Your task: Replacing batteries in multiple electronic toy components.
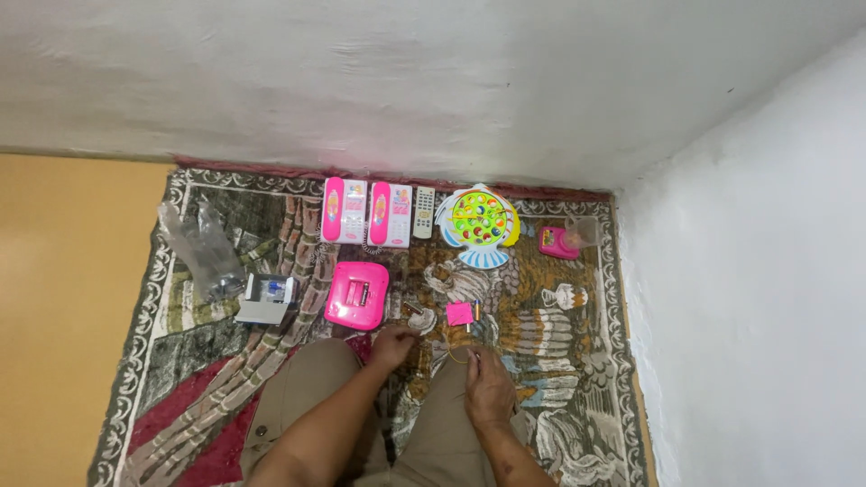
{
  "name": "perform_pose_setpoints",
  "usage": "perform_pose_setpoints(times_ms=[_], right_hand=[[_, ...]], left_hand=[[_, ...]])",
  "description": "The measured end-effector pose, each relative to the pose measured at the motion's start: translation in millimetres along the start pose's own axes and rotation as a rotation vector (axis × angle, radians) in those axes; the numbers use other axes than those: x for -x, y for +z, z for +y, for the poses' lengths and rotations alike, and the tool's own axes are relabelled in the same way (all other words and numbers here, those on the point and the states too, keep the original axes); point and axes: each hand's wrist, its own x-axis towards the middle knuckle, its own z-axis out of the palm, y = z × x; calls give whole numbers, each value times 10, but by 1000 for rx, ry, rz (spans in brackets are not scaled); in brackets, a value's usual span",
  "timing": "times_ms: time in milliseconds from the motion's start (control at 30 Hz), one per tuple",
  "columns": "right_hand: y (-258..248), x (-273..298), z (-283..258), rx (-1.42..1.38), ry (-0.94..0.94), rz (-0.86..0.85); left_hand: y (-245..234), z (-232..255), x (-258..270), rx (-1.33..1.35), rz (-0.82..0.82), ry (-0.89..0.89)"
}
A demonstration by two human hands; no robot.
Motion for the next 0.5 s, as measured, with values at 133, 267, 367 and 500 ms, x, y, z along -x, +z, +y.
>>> perform_pose_setpoints(times_ms=[133,267,367,500], right_hand=[[9,0,24,-1,-28,19],[-56,18,-39,-56,-52,46],[-66,20,-43,-54,-51,54],[-63,37,-44,-17,-17,44]], left_hand=[[-182,651,-240,673,-52,-509],[-776,1780,-289,1077,34,-560],[-1110,2382,-244,1205,57,-426],[-1485,3014,-124,1306,79,-305]])
